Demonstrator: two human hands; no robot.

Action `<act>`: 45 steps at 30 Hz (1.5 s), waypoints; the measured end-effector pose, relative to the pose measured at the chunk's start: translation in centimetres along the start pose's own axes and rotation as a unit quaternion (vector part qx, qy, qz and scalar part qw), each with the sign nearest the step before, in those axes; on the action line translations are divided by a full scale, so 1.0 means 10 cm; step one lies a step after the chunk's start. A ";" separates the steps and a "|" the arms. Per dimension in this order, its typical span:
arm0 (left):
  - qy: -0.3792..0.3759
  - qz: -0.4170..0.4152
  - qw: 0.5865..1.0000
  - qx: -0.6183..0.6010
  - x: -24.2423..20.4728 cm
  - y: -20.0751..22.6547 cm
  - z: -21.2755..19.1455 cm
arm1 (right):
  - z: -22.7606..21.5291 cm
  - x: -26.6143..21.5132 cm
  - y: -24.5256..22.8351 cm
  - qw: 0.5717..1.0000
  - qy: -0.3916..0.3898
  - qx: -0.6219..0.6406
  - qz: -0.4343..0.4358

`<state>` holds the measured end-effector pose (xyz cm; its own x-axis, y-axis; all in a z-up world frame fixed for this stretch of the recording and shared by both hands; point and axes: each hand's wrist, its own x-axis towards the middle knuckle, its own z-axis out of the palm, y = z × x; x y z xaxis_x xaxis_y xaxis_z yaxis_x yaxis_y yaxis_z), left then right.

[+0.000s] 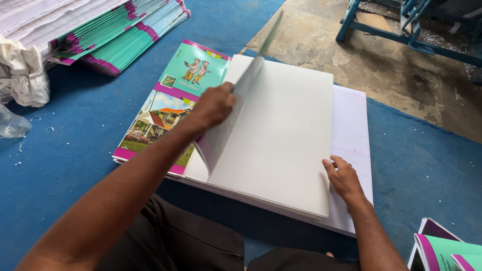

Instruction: The person folds a printed cover sheet over a stack of white pages and presses the spine with a wooden tool to secure the binding. The person repeats this process for multiple booklets.

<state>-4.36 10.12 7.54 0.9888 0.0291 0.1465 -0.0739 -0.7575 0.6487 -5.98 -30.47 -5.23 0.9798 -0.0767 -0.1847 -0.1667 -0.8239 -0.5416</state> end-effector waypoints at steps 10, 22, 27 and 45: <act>0.005 -0.147 0.989 0.020 0.13 -0.84 -0.58 | -0.02 -0.17 -0.23 0.999 -0.013 -0.006 0.034; 0.109 -0.195 0.974 -0.022 -0.12 -1.97 -0.62 | 0.11 -0.10 -0.13 1.000 -0.005 0.005 0.014; 0.106 -0.184 0.975 -0.067 -0.17 -2.44 -0.64 | 0.10 -0.16 -0.23 0.999 -0.017 -0.028 0.033; 0.118 -0.310 0.941 0.069 -0.26 -2.95 -0.58 | 0.21 -0.07 -0.19 0.998 0.006 -0.053 0.034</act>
<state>-5.54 36.22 -7.65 0.7787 0.6248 -0.0568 0.5417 -0.6239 0.5633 -6.60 -27.67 -5.75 0.9681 -0.1403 -0.2078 -0.2203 -0.8716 -0.4379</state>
